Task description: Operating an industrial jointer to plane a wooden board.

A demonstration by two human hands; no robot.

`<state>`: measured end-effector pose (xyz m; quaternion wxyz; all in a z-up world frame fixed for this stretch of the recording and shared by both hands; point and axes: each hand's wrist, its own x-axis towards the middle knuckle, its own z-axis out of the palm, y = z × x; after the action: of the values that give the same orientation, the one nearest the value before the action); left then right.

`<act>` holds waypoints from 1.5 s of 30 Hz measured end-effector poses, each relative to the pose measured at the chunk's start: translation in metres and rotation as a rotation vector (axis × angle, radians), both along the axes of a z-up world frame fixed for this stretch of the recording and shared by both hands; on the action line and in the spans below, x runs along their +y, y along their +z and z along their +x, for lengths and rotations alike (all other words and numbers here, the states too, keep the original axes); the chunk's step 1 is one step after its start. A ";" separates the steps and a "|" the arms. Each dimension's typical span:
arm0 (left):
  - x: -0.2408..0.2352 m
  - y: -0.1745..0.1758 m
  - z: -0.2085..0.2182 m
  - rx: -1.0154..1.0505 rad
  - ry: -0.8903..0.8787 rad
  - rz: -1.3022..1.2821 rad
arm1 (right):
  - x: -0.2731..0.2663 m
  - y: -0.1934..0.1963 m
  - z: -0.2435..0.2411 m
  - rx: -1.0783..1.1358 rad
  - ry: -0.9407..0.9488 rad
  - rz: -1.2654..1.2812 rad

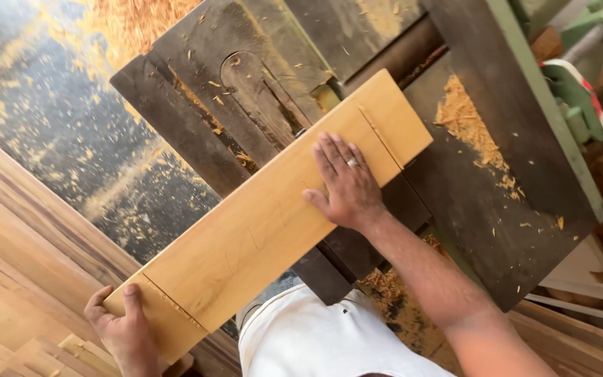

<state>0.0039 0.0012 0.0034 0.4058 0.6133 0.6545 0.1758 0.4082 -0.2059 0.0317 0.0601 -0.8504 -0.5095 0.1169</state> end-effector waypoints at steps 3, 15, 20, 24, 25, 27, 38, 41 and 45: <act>0.004 0.003 0.006 -0.046 0.027 -0.037 | 0.002 0.004 0.001 -0.002 -0.004 0.015; 0.018 -0.004 0.008 -0.014 0.047 -0.034 | 0.020 0.003 0.007 0.006 0.000 0.062; 0.030 -0.012 0.005 -0.041 0.041 -0.030 | 0.032 0.003 0.011 0.029 -0.011 0.074; 0.041 -0.018 0.006 -0.101 0.053 -0.032 | 0.040 -0.003 0.015 0.020 -0.011 0.040; 0.044 -0.018 0.007 -0.127 0.069 -0.048 | 0.042 -0.006 0.017 0.020 -0.006 0.038; 0.047 -0.018 0.009 -0.129 0.078 -0.058 | 0.048 -0.003 0.019 0.022 -0.011 0.020; 0.071 -0.015 0.020 -0.067 0.023 -0.010 | 0.070 -0.008 0.031 0.033 -0.006 0.039; 0.075 -0.007 0.028 -0.079 0.054 -0.043 | 0.076 -0.006 0.034 0.067 -0.012 0.020; 0.081 -0.005 0.032 -0.080 0.073 -0.048 | 0.086 -0.007 0.038 0.060 -0.004 0.069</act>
<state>0.0362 0.0822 -0.0018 0.4397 0.5714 0.6637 0.1991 0.4459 -0.1198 0.0249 0.1049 -0.8449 -0.5095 0.1248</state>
